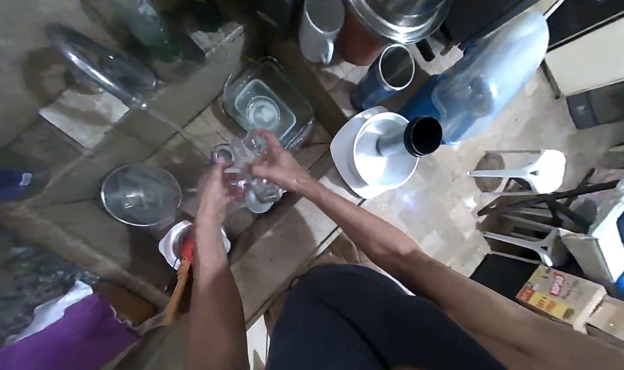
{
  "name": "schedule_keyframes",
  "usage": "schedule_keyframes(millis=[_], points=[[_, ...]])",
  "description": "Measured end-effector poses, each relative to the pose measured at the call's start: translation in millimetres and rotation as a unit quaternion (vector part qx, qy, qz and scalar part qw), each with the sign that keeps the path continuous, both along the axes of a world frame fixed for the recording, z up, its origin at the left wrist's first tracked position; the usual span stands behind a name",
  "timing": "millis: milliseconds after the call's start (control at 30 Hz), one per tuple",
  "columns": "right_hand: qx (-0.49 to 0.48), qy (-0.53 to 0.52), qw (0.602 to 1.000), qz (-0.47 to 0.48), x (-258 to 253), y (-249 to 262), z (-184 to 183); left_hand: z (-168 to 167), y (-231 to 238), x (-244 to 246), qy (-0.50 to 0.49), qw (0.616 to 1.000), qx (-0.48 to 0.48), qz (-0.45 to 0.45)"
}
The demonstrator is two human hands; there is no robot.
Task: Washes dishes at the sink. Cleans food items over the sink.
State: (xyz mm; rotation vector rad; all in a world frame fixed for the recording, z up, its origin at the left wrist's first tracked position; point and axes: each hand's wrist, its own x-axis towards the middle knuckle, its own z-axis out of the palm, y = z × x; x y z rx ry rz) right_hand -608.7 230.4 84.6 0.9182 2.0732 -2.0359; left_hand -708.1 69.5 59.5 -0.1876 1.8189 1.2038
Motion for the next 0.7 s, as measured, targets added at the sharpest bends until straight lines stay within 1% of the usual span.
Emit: schedule_keyframes(millis=[67,167,233,333,400,467,533,633,700], points=[[0.082,0.078,0.994,-0.004,25,12,16,5,4,10,0.022,0.997,0.062,-0.041],[0.197,0.151,0.969,-0.004,63,33,50,13,12,30,0.065,0.977,0.157,-0.129],[0.246,0.162,0.955,-0.010,88,51,79,14,18,40,0.090,0.962,0.198,-0.168],[0.349,0.147,0.925,-0.013,128,87,110,11,22,50,0.115,0.951,0.220,-0.183],[0.413,0.104,0.905,-0.004,149,114,118,2,16,46,0.167,0.949,0.181,-0.197],[0.446,0.042,0.894,0.012,159,132,121,-7,0,30,0.237,0.943,0.092,-0.217],[0.492,-0.017,0.870,0.029,167,146,121,-12,-15,13,0.279,0.933,-0.005,-0.229],[0.553,-0.078,0.825,0.080,174,164,114,-3,-35,-3,0.295,0.903,-0.134,-0.281],[0.575,-0.096,0.807,0.096,173,166,102,-4,-51,-9,0.295,0.878,-0.184,-0.329]])
